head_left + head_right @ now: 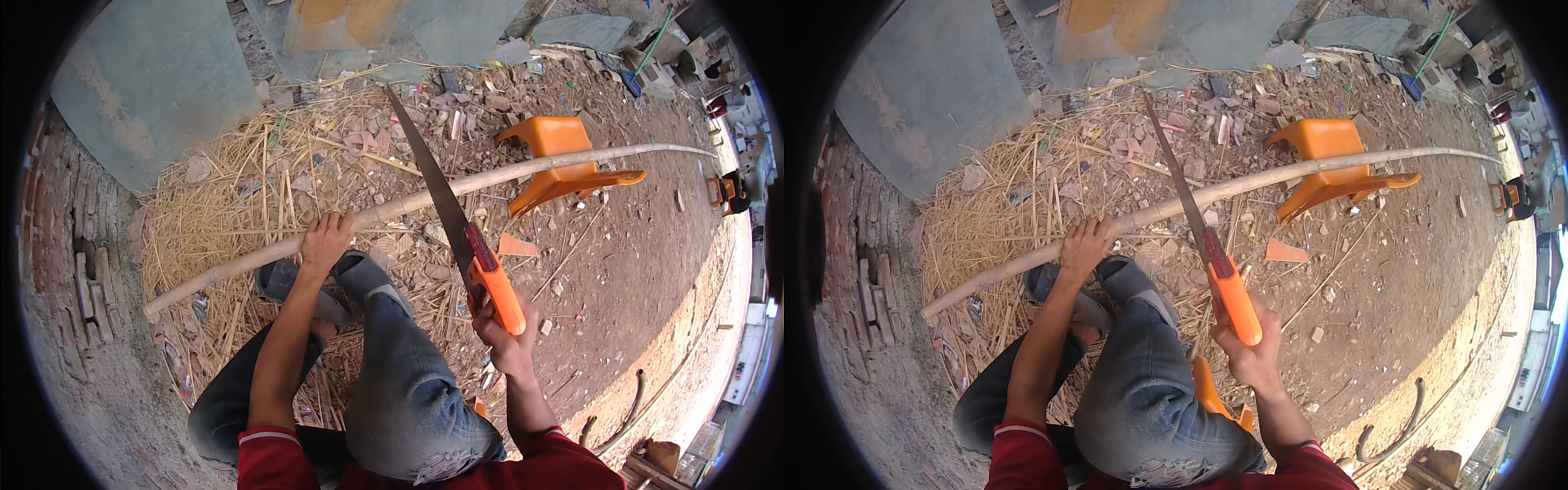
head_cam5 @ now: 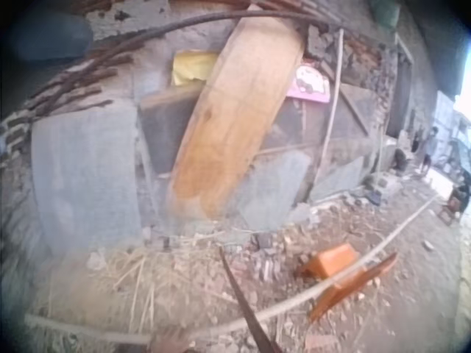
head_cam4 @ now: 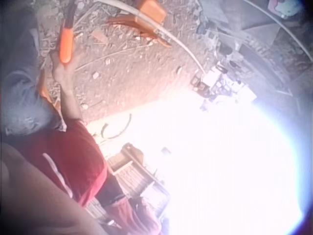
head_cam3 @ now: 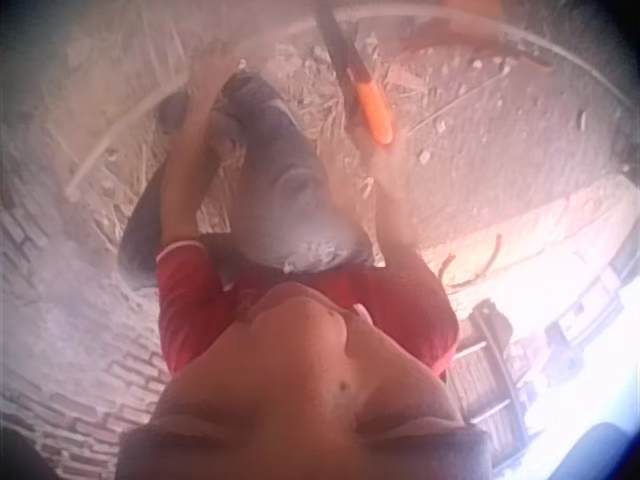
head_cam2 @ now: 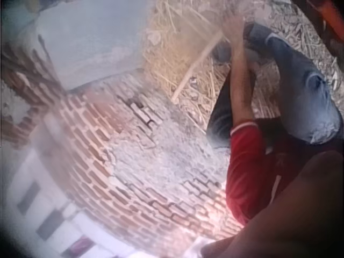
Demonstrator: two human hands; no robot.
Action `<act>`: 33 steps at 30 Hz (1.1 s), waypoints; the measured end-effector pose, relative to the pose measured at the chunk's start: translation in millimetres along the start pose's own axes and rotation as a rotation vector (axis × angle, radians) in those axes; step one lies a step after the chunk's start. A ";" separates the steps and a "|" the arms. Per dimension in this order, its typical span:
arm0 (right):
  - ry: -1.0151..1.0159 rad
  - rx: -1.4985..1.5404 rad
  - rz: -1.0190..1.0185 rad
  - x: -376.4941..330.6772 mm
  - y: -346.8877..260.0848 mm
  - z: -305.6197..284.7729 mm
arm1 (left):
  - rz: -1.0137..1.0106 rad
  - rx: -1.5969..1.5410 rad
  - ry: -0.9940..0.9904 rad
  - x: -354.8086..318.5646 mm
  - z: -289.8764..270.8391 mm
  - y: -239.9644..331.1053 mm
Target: The person sits on a small orange stool and uses a hand saw to cut a long, thin wooden stick. They hold the stick with their left hand and saw with their right hand, making repetitive back-and-forth motions to cut through the wood.
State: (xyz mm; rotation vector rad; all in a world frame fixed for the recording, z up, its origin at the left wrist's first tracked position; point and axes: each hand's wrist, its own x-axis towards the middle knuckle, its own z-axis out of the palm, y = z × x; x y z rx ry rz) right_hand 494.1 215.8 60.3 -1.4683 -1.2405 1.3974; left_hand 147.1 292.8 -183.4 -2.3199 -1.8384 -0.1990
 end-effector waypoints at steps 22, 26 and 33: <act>-0.135 -0.072 0.032 -74.9 45.1 -14.7 | -0.281 -0.265 -0.564 84.0 -86.7 -11.1; -0.144 -0.076 0.104 -105.8 35.5 -29.1 | -0.277 -0.229 -0.594 87.4 -96.4 -12.7; -0.096 -0.098 0.081 -68.5 32.2 -16.3 | -0.311 -0.245 -0.570 84.3 -93.3 2.7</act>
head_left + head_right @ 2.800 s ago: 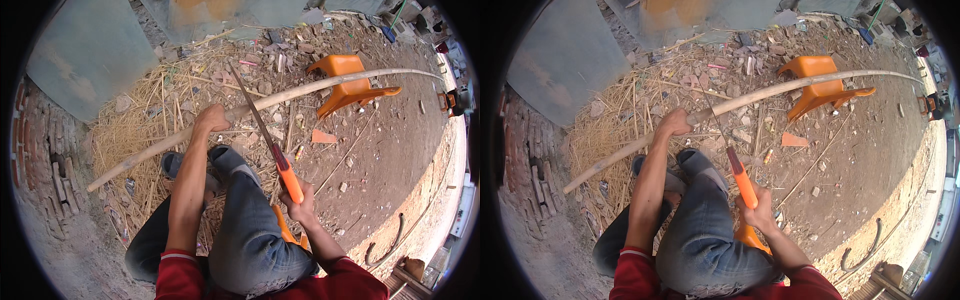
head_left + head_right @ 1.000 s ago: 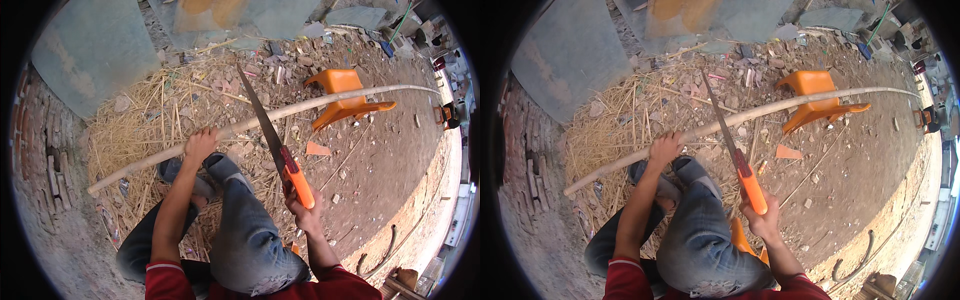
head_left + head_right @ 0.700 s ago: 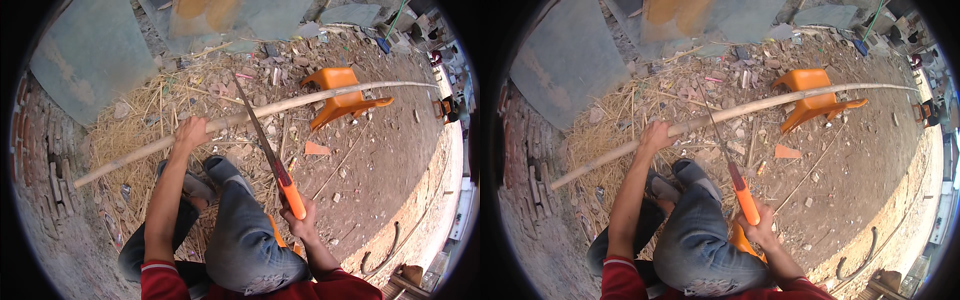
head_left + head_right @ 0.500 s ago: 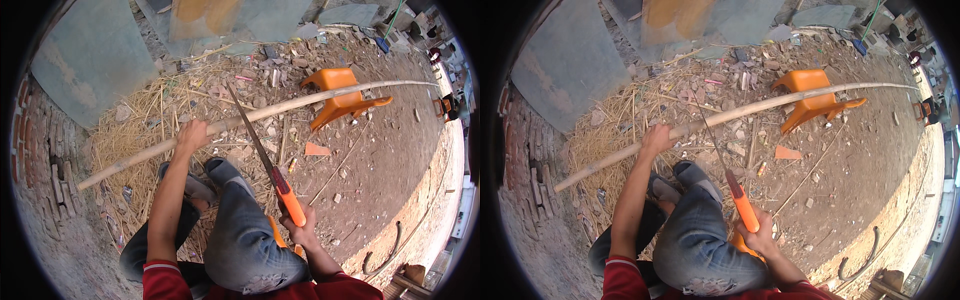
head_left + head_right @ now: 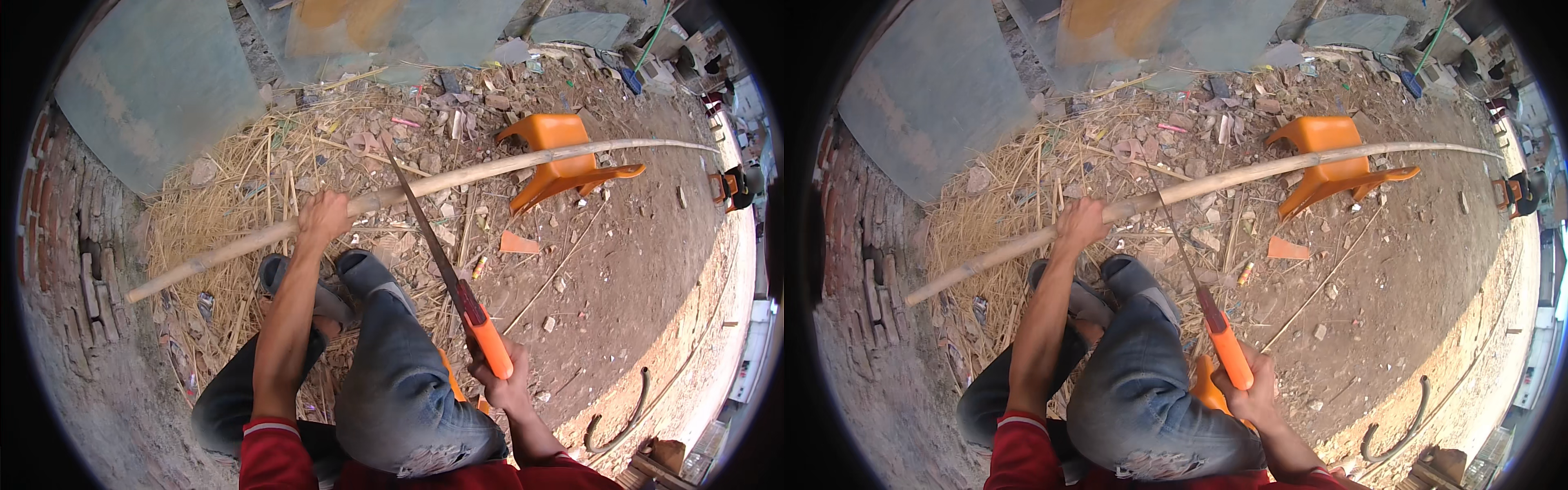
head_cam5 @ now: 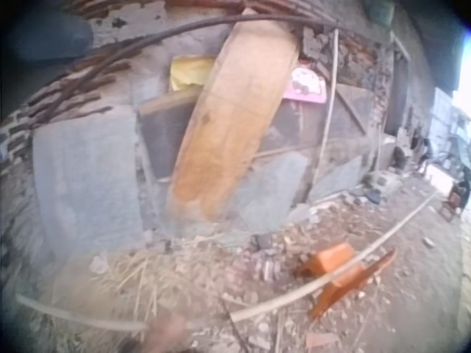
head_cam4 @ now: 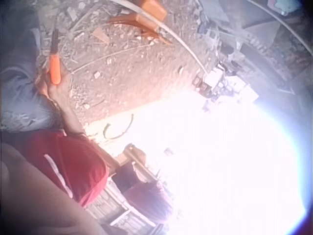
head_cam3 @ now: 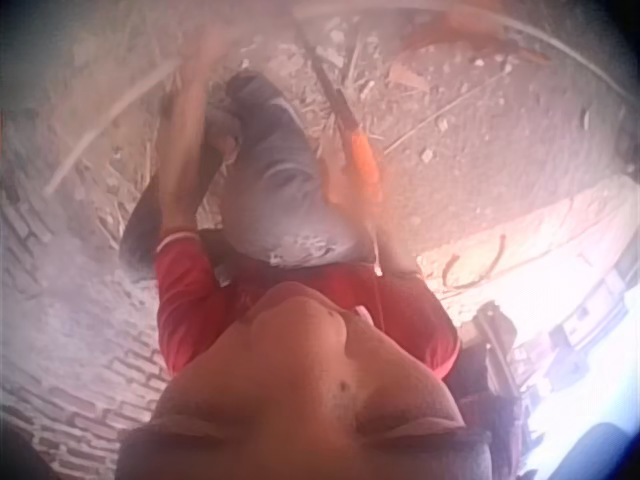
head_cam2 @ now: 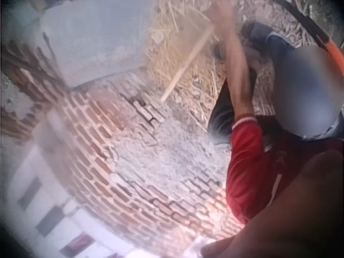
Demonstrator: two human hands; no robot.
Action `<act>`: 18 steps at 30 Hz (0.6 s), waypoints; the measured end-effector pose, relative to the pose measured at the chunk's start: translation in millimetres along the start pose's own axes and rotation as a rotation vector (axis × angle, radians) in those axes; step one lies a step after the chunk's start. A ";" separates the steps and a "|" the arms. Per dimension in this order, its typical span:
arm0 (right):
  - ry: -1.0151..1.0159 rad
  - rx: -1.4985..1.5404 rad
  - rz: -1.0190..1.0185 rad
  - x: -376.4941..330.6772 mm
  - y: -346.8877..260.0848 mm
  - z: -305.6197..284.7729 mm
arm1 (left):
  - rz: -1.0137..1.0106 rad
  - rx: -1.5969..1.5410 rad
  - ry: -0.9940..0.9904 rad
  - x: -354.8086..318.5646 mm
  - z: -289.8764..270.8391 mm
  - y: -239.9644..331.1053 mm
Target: The person sits on a small orange stool and uses a hand saw to cut a long, thin wooden stick. They hold the stick with their left hand and saw with their right hand, making repetitive back-and-forth motions to cut through the wood.
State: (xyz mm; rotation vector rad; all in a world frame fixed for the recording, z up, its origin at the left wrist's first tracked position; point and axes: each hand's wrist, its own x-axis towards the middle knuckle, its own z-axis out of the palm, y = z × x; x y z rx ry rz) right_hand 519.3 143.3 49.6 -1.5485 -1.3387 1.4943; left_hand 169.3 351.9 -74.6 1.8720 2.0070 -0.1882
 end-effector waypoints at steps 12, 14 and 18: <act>0.005 0.049 -0.027 -9.5 -30.0 31.8 | -0.073 -0.022 -0.053 6.2 -8.4 -6.1; 0.035 0.013 -0.092 30.8 1.7 42.6 | -0.039 -0.012 -0.026 -4.7 -1.1 -7.3; 0.159 -0.107 -0.132 135.2 -12.4 66.2 | 0.031 -0.019 -0.048 -20.5 10.8 25.2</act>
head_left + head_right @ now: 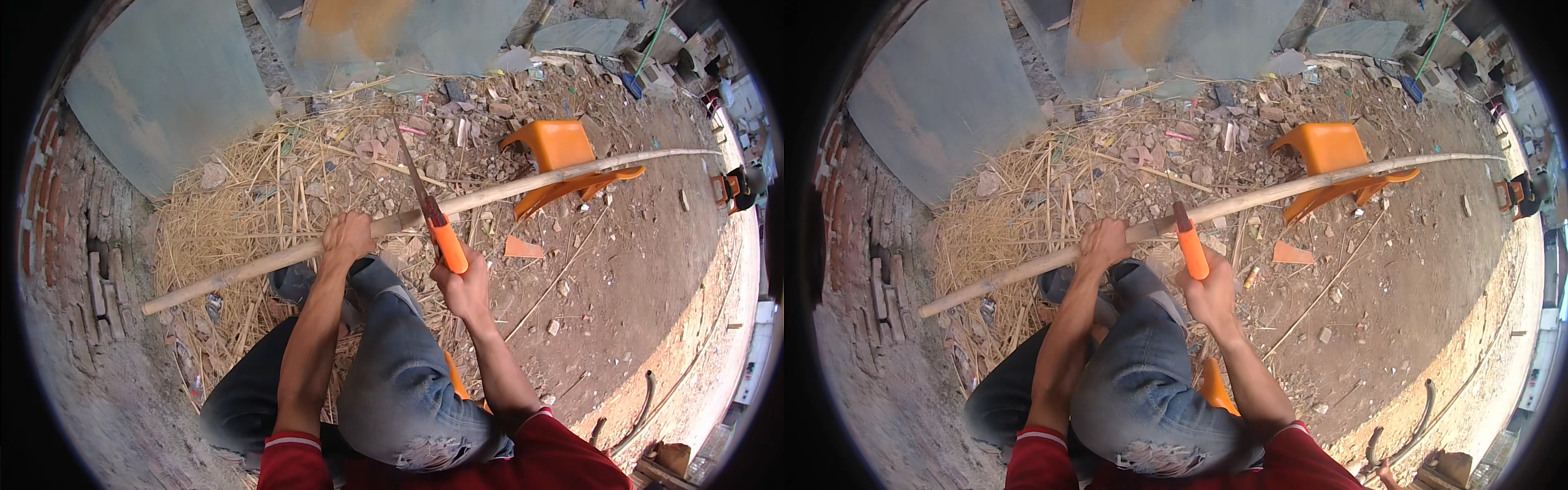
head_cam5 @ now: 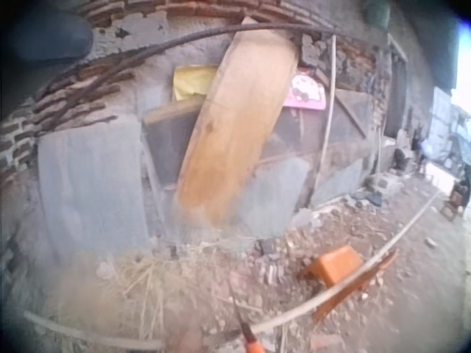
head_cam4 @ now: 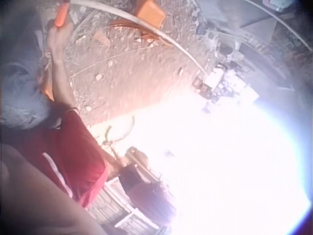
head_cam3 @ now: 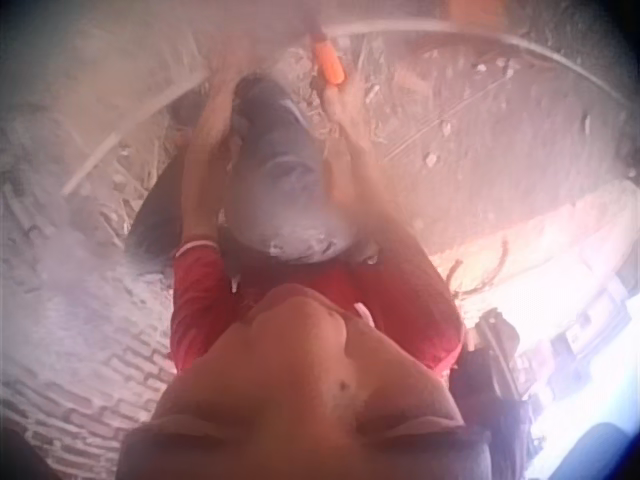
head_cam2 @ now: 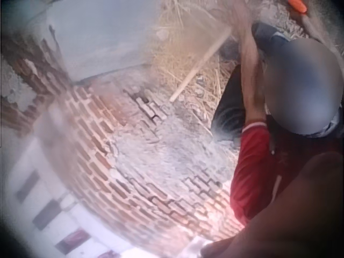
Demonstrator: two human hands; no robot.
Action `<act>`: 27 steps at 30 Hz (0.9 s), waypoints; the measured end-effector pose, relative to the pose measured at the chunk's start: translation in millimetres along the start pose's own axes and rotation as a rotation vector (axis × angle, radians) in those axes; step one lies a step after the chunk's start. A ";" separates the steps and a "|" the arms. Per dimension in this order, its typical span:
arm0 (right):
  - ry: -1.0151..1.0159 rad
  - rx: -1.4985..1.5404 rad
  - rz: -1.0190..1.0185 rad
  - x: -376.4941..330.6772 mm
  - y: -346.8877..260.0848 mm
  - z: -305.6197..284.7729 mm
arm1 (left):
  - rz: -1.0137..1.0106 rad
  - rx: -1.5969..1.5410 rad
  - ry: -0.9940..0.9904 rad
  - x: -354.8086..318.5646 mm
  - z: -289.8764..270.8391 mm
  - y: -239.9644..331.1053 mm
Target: The person sits on a small orange stool and uses a hand saw to cut a long, thin wooden stick. They hold the stick with their left hand and saw with their right hand, making repetitive back-and-forth motions to cut through the wood.
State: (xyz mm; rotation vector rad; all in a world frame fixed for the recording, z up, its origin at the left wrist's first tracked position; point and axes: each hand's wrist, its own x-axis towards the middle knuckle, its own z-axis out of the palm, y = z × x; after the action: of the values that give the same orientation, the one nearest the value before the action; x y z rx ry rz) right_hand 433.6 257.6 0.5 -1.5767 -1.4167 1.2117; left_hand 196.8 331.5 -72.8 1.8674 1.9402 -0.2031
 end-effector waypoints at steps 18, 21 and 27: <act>-0.088 0.162 0.119 -122.5 -4.3 -83.6 | -0.127 0.015 0.009 32.5 -43.2 -13.2; -0.082 0.041 0.041 -50.1 13.2 -43.4 | -0.108 -0.003 0.011 25.6 -17.4 -13.4; -0.136 0.164 0.017 -104.3 -3.7 -64.2 | -0.144 -0.020 0.021 39.7 -43.3 -30.1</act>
State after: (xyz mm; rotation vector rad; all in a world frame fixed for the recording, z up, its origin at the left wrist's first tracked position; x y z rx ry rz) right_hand 495.6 161.9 45.1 -1.4199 -1.3519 1.4306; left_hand 158.6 382.6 -56.1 1.7247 2.0852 -0.2080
